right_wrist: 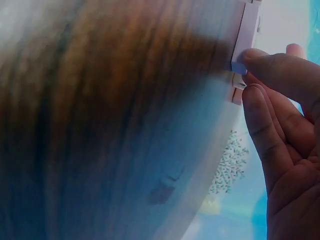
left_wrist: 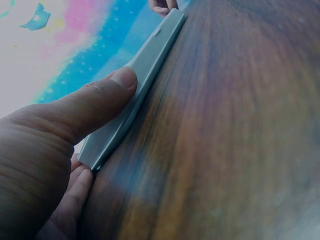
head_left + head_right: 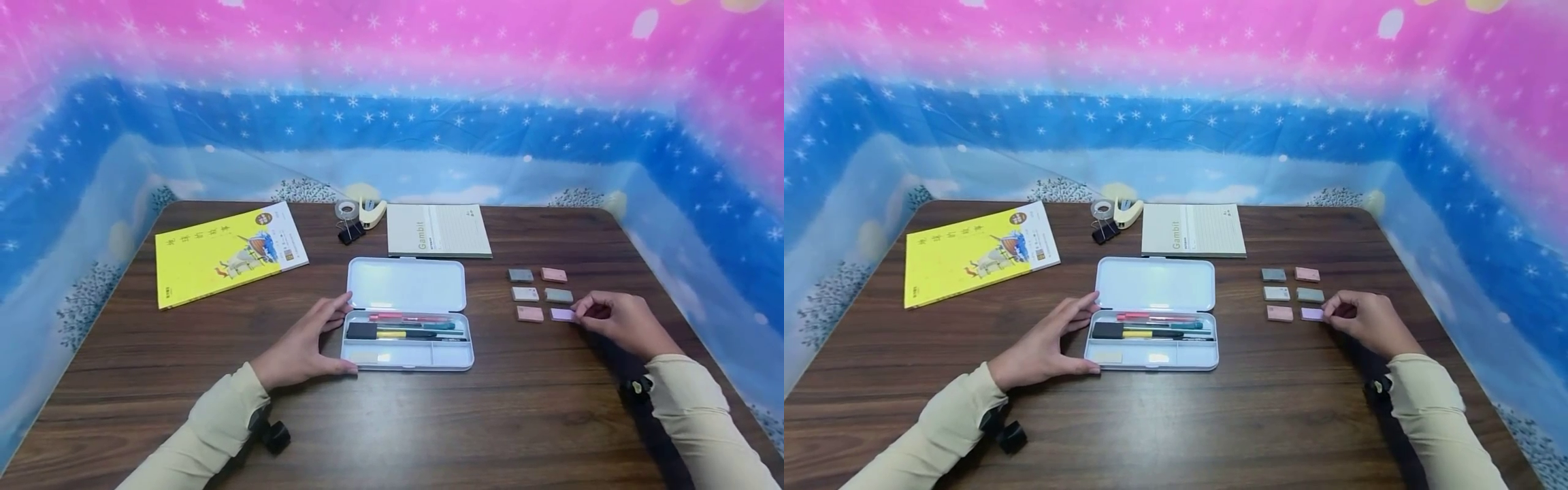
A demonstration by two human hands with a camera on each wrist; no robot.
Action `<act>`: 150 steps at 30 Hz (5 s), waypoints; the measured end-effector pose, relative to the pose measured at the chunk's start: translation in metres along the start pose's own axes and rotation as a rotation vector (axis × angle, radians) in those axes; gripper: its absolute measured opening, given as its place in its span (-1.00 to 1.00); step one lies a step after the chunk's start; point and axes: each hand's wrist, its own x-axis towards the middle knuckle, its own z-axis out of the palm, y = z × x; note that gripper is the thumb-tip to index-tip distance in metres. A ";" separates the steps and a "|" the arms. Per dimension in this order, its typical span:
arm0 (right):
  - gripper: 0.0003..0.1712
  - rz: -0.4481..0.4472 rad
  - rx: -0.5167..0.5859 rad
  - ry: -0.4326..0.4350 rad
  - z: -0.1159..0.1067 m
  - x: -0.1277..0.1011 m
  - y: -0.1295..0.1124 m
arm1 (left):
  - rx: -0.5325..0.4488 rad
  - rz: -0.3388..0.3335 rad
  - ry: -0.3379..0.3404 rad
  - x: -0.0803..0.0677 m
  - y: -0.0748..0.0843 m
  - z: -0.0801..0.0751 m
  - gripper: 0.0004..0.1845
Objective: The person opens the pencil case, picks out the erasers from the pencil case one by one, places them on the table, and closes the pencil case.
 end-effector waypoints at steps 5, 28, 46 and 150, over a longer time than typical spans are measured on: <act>-0.75 0.019 0.009 -0.017 0.000 0.001 -0.001 | -0.010 0.004 0.001 -0.002 -0.001 0.000 0.23; -0.80 -0.374 0.280 -0.277 0.086 0.058 -0.233 | 0.023 0.011 0.007 -0.001 0.000 0.000 0.24; -0.84 -0.463 0.180 -0.387 0.120 0.081 -0.271 | -0.021 0.087 0.000 0.010 -0.003 0.006 0.21; -0.83 -0.325 0.206 -0.349 0.123 0.106 -0.277 | 0.012 0.028 0.012 0.001 0.000 0.001 0.20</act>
